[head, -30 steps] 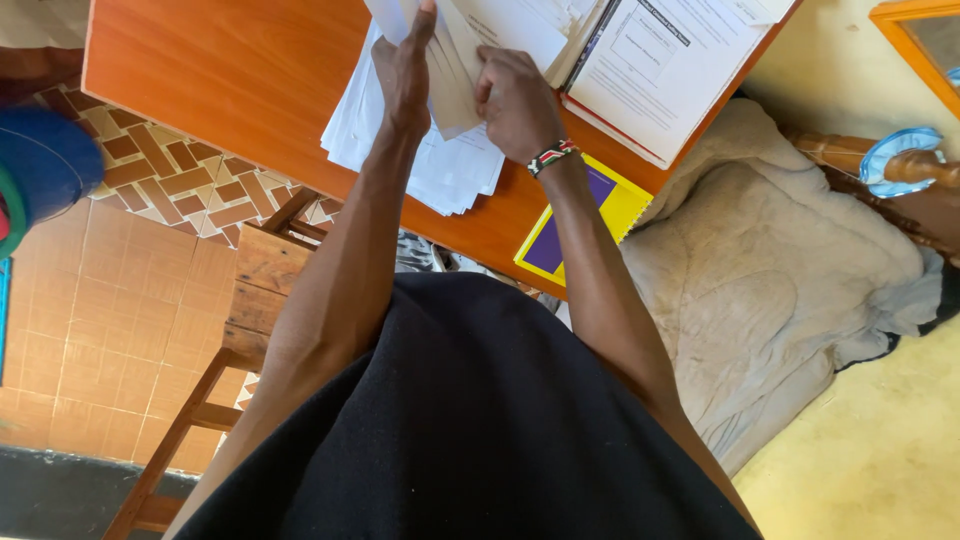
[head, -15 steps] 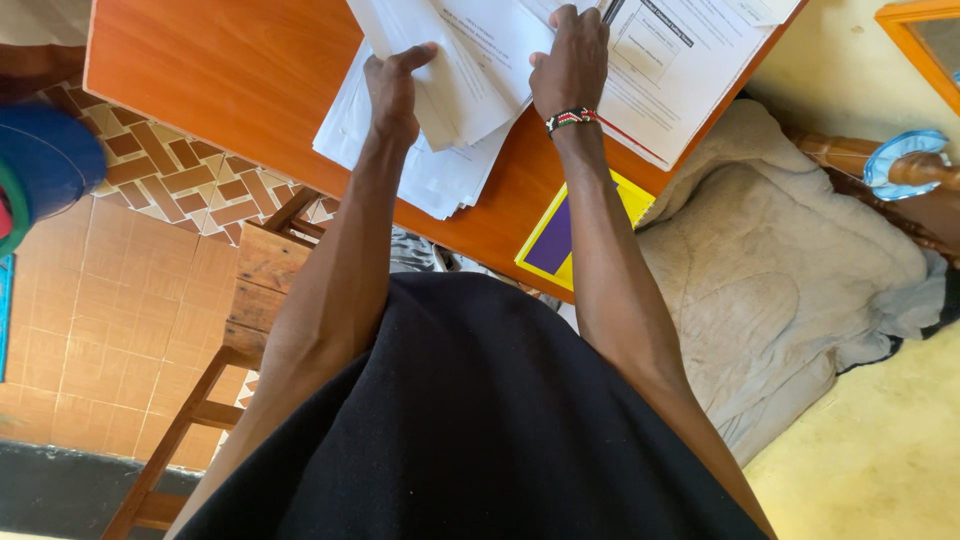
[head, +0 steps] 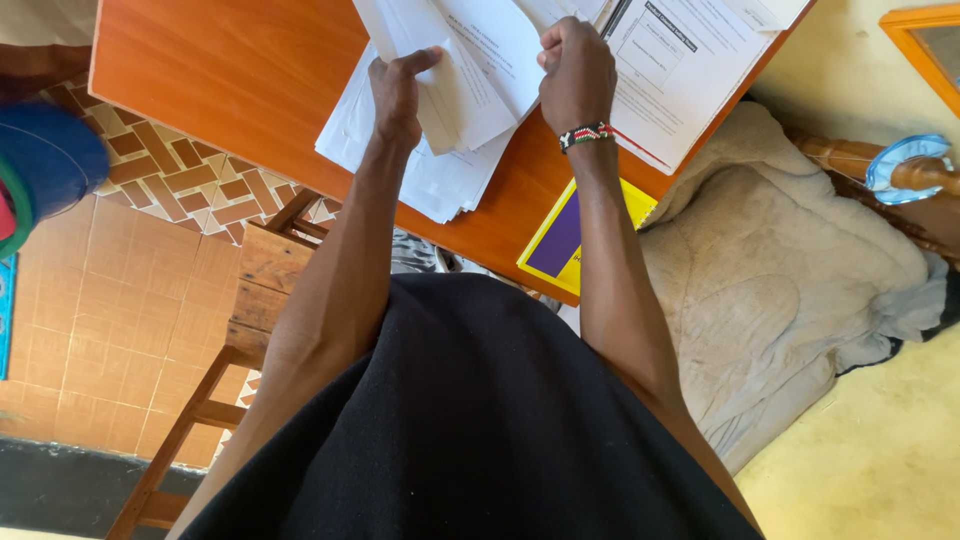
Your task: Sorting and organizing a stack of official-looking documents on a desk.
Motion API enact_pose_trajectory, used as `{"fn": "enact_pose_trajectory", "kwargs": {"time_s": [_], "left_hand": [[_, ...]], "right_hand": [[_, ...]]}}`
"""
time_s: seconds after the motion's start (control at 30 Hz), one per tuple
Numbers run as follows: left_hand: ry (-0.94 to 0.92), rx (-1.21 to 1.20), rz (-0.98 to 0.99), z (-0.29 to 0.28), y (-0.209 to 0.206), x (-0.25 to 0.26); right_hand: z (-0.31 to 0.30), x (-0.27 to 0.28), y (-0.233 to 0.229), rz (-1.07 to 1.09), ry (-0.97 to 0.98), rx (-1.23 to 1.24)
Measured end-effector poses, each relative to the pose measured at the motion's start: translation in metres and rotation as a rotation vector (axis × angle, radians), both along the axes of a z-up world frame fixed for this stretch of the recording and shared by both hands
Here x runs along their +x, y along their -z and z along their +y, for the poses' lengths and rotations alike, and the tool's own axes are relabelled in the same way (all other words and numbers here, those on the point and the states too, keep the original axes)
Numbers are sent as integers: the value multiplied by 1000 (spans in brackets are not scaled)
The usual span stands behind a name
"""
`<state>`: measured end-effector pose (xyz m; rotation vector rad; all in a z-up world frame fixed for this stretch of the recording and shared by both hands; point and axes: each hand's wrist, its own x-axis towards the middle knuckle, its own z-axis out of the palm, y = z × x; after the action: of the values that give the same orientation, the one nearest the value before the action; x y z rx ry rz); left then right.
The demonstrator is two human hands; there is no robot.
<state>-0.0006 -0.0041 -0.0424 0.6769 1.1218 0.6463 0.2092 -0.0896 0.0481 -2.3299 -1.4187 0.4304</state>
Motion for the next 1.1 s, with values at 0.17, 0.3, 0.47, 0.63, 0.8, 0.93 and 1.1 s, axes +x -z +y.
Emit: {"fn": "enact_pose_trajectory", "kwargs": {"time_s": [0.17, 0.3, 0.47, 0.63, 0.8, 0.93, 1.1], "left_hand": [[-20, 6, -61, -1, -6, -2], [6, -35, -95, 3, -25, -6], [28, -20, -185, 2, -11, -10], [1, 9, -208, -3, -16, -11], [196, 229, -142, 0, -34, -14], [186, 222, -108, -2, -21, -12], [167, 179, -113, 1, -36, -9]], "right_hand": [[-3, -48, -36, 44, -57, -110], [-8, -78, -38, 43, -170, -152], [-9, -89, -28, -4, -322, -109], [-9, -87, -33, -56, -397, -239], [-6, -67, -14, 140, -124, 15], [9, -29, -1, 33, 110, 35], [18, -13, -19, 173, -8, -58]]}}
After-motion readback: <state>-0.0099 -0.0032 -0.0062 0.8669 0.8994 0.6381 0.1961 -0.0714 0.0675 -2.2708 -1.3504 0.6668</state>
